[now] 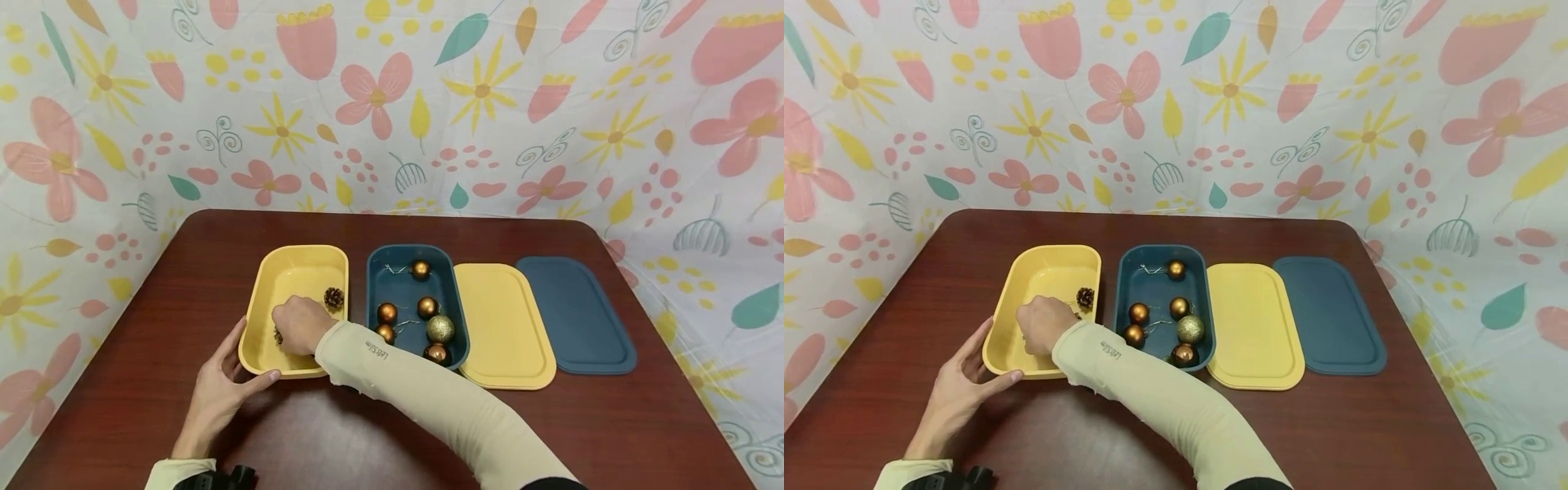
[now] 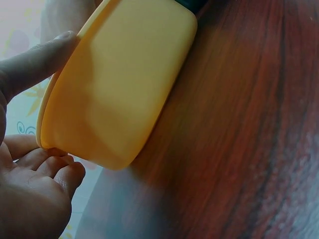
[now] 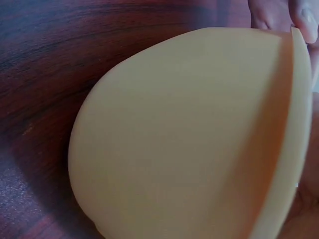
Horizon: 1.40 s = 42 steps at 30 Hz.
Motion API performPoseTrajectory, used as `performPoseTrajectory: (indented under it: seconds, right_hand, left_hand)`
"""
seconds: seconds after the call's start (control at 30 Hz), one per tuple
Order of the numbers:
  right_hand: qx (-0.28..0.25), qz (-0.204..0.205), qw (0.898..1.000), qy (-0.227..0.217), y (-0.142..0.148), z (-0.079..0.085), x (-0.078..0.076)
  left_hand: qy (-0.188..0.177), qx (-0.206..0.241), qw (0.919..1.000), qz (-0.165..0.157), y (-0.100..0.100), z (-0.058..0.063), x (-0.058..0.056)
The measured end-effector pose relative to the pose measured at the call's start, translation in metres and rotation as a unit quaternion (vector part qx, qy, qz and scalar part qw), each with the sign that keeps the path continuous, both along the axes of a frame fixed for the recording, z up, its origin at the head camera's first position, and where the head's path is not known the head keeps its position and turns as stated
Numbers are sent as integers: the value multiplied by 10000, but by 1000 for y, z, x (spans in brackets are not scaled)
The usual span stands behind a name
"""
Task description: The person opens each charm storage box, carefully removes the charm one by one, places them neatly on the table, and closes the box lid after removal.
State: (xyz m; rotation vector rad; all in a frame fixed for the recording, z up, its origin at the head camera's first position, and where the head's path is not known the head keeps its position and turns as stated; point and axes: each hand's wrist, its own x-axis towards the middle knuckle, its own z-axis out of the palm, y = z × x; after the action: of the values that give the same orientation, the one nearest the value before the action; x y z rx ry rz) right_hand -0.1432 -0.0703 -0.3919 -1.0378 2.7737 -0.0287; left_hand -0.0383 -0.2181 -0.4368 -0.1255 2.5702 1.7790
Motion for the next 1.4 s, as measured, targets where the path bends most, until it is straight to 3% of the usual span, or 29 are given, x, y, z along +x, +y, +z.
performPoseTrajectory:
  seconds: [0.73, 1.13, 1.4]
  right_hand:
    - [-15, 95, 9999, 68, 3, 1, 6]
    - [-189, 206, 9996, 58, 16, 22, 3]
    - [-386, 534, 9975, 245, 29, 39, 6]
  left_hand:
    - [175, 151, 9997, -47, 1, -2, 0]
    - [-32, 38, 10000, -42, 0, 0, -1]
    - [-85, 24, 10000, -8, 0, 0, 0]
